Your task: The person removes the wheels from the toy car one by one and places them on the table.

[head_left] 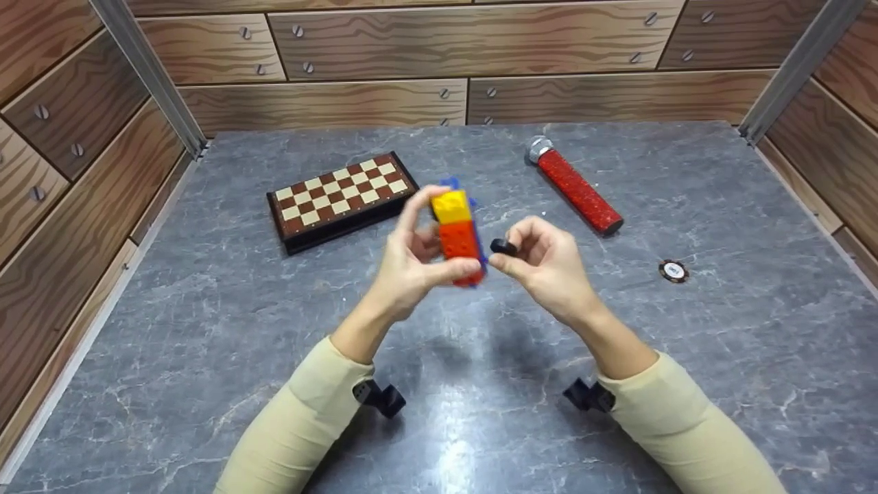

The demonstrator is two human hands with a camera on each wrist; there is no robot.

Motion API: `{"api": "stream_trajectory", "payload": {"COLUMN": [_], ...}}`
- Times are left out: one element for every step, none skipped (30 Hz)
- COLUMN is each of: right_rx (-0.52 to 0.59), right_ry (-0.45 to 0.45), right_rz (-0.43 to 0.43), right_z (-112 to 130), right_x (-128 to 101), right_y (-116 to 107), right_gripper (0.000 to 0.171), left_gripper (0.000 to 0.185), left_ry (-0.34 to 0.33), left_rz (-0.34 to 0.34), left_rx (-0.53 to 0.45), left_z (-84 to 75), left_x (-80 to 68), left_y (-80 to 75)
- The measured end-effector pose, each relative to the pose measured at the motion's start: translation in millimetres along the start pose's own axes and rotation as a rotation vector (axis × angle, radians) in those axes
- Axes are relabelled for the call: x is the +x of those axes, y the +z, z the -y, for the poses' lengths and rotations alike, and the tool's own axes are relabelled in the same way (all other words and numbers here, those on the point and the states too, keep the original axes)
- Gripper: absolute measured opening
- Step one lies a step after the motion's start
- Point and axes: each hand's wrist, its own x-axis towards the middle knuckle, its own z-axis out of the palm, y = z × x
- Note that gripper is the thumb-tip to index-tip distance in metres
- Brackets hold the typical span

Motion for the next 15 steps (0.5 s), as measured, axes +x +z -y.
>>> {"api": "stream_trajectory", "payload": {"right_rx": [-0.022, -0.039, -0.049, -0.052, -0.054, -0.059, -0.062, -0.065, -0.062, -0.051, -0.045, -0.041, -0.034, -0.029, -0.027], "right_ry": [-0.024, -0.04, -0.042, -0.043, -0.037, -0.032, -0.025, -0.021, -0.017, -0.012, -0.007, -0.005, 0.0, 0.009, 0.021], "right_rz": [-0.01, -0.006, 0.0, 0.009, 0.015, 0.02, 0.022, 0.02, 0.015, 0.009, 0.002, -0.006, -0.011, -0.013, -0.015], "right_z": [0, 1, 1, 1, 1, 1, 1, 0, -1, -2, -3, -4, -6, -8, -10], "right_x": [1, 2, 3, 4, 5, 5, 5, 5, 6, 7, 7, 8, 9, 10, 11], "right_y": [-1, -1, -3, -5, -7, -9, -12, -15, -18, -21, -24, -27, -31, -34, -38], "right_gripper": [0.022, 0.023, 0.022, 0.021, 0.02, 0.02, 0.02, 0.019, 0.019, 0.019, 0.019, 0.018, 0.018, 0.018, 0.018], "left_gripper": [0.079, 0.08, 0.08, 0.08, 0.08, 0.08, 0.08, 0.08, 0.08, 0.08, 0.08, 0.081, 0.081, 0.081, 0.081], "left_ry": [0.0, -0.007, -0.011, -0.006, 0.001, 0.008, 0.014, 0.02, 0.026, 0.036, 0.043, 0.051, 0.059, 0.065, 0.073], "left_rz": [-0.003, 0.002, 0.01, 0.013, 0.01, 0.003, -0.003, -0.006, -0.006, -0.009, -0.012, -0.016, -0.019, -0.022, -0.024], "left_rx": [0.002, -0.009, -0.018, -0.014, -0.009, 0.0, 0.005, 0.01, 0.012, 0.014, 0.013, 0.013, 0.012, 0.012, 0.012], "left_z": [0.2, 0.0, -0.4, -1.3, -2.5, -3.5, -4.5, -5.8, -7.1, -8.0, -9.3, -10.5, -11.8, -13.0, -13.6], "left_x": [-0.1, -0.2, -0.1, 0.1, 0.3, 0.6, 0.8, 1.0, 1.4, 1.7, 1.6, 1.5, 1.2, 0.7, 0.4], "left_y": [-0.4, -0.8, -1.4, -2.2, -3.2, -4.4, -5.6, -6.5, -7.2, -8.2, -8.6, -9.1, -9.6, -9.8, -10.2]}}
